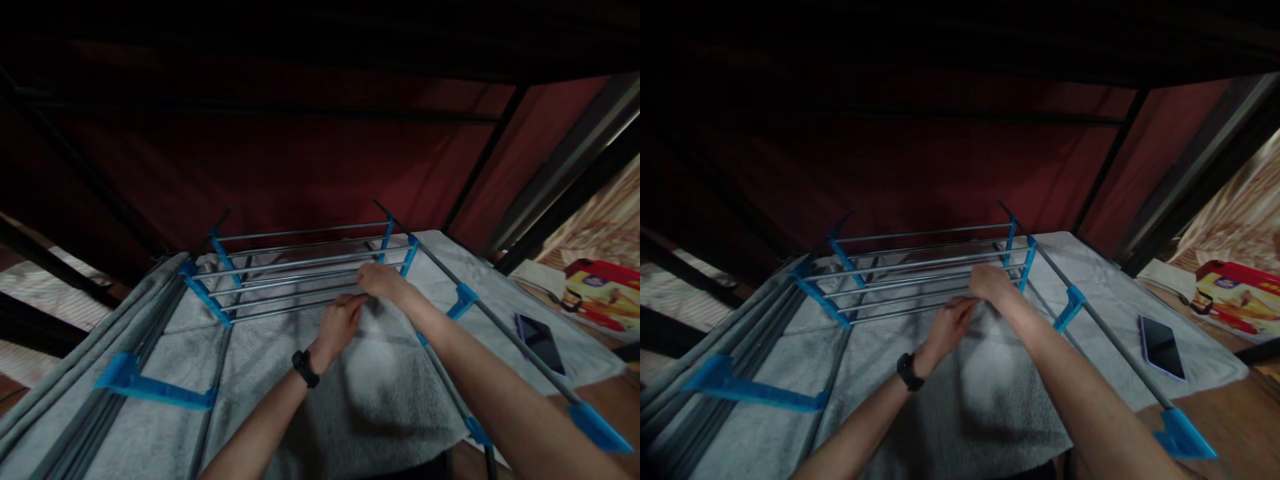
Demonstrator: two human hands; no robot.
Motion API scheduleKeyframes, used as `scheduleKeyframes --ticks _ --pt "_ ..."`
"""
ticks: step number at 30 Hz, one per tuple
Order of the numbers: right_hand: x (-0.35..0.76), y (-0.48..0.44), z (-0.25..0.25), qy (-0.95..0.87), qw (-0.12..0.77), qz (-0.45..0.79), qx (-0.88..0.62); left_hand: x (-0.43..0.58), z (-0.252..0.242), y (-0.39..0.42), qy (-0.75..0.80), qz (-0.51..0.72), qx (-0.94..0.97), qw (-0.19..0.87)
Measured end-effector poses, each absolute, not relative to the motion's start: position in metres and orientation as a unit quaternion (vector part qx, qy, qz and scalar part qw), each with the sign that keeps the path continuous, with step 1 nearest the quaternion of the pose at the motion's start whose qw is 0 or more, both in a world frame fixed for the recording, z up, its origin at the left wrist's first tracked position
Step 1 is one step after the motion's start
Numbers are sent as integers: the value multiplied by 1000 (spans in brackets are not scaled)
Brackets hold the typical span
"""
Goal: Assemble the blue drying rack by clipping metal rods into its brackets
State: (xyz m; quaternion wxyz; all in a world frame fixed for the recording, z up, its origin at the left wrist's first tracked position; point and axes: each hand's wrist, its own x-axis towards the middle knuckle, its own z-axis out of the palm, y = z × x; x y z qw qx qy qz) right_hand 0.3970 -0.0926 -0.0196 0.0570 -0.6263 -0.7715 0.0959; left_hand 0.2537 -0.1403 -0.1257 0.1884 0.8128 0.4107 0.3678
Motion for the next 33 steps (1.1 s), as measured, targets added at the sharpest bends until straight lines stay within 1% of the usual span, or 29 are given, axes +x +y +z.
scheduleKeyframes --ticks 2,3,4,6,8,9,12,14,18,21,24,26,28,30,32,33 --pt "397 -122 -63 -740 -3 112 -663 246 -154 -151 424 308 831 188" --pt "400 -136 -86 -721 -12 117 -683 241 -167 -155 432 286 836 178" --pt "405 -148 -109 -695 -6 120 -709 236 -179 -158 444 268 839 167" --pt "420 -165 -150 -633 40 127 -763 226 -200 -160 471 242 836 141" --pt "439 -170 -183 -605 59 127 -784 221 -215 -156 501 218 829 118" --pt "448 -169 -196 -593 102 116 -790 221 -221 -151 514 205 826 108" --pt "470 -154 -223 -556 222 77 -797 231 -232 -131 547 163 818 70" --pt "478 -138 -234 -525 275 63 -803 241 -234 -114 559 135 817 49" --pt "486 -104 -246 -493 339 63 -799 263 -231 -88 554 73 828 36" --pt "494 -84 -251 -490 371 71 -785 274 -224 -92 490 60 869 16" --pt "502 -73 -258 -484 396 85 -775 275 -204 -117 401 116 908 17" --pt "503 -70 -264 -475 409 100 -772 268 -177 -135 369 186 910 36" --pt "503 -71 -269 -461 424 117 -771 257 -136 -144 346 276 896 44" --pt "502 -72 -274 -441 439 135 -771 245 -86 -136 333 359 871 50" --pt "503 -71 -276 -411 459 152 -773 234 -38 -110 375 438 814 67" --pt "505 -68 -275 -395 473 161 -771 230 -18 -92 398 451 795 82"
